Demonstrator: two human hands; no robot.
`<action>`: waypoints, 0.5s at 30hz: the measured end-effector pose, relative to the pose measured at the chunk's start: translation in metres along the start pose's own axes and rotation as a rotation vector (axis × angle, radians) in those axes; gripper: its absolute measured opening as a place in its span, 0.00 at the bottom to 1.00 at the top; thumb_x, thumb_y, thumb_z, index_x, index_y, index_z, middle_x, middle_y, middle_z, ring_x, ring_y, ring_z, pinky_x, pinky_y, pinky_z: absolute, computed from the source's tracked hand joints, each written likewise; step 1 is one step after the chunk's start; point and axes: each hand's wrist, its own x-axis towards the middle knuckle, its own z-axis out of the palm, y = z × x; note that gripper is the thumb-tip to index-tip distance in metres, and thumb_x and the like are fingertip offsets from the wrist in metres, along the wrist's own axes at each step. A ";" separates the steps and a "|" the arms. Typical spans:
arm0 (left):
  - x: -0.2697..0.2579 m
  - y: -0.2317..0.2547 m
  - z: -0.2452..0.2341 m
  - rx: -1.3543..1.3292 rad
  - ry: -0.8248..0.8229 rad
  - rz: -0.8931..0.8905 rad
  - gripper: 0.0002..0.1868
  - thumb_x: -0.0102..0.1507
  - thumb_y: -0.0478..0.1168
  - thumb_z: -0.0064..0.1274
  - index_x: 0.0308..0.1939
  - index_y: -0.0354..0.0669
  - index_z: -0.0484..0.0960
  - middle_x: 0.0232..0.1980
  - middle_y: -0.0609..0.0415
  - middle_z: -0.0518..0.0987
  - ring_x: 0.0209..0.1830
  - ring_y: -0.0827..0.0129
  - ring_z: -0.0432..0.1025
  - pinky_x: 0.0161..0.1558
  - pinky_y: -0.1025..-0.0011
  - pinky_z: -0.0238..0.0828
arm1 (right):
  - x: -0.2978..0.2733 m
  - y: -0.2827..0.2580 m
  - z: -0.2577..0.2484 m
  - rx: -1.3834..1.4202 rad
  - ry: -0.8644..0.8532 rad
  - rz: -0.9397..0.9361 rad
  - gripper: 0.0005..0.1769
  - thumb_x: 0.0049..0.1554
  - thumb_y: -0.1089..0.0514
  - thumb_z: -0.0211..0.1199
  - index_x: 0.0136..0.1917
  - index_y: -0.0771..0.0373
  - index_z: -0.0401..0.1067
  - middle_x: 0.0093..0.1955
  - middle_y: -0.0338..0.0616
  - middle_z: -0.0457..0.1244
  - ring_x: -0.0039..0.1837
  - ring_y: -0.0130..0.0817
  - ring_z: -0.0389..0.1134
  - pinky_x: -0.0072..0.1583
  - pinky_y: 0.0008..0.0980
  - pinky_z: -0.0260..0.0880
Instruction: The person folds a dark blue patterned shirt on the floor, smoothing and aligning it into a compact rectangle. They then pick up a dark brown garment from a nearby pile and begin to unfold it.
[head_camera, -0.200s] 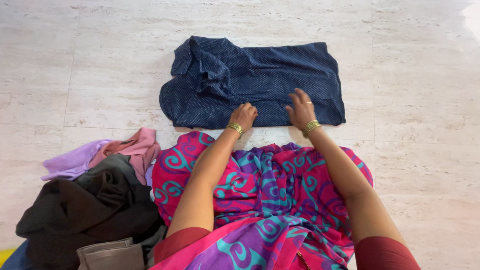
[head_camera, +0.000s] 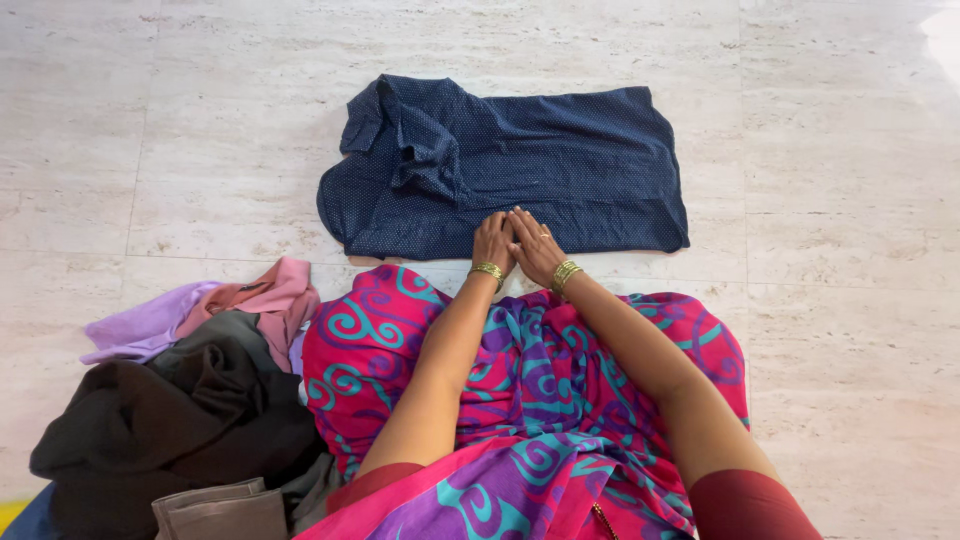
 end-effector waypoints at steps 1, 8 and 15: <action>-0.004 0.002 -0.003 0.068 0.017 -0.062 0.31 0.59 0.46 0.62 0.65 0.50 0.71 0.64 0.54 0.70 0.68 0.57 0.63 0.67 0.54 0.62 | 0.002 0.005 0.009 -0.041 -0.002 0.023 0.40 0.66 0.43 0.46 0.83 0.64 0.42 0.86 0.55 0.39 0.85 0.53 0.39 0.78 0.58 0.41; -0.011 0.005 -0.065 0.131 -0.309 -0.480 0.68 0.44 0.76 0.65 0.79 0.67 0.43 0.83 0.52 0.33 0.83 0.51 0.25 0.70 0.22 0.28 | -0.012 0.043 -0.006 -0.310 -0.071 0.298 0.38 0.65 0.38 0.42 0.84 0.44 0.39 0.88 0.44 0.30 0.87 0.44 0.31 0.80 0.58 0.30; -0.001 -0.014 -0.099 0.114 -0.466 -0.680 0.81 0.38 0.83 0.61 0.80 0.73 0.22 0.82 0.47 0.13 0.83 0.51 0.11 0.67 0.19 0.28 | -0.049 0.108 -0.063 -0.188 0.002 0.748 0.46 0.62 0.28 0.43 0.85 0.41 0.30 0.88 0.42 0.22 0.87 0.43 0.20 0.81 0.54 0.23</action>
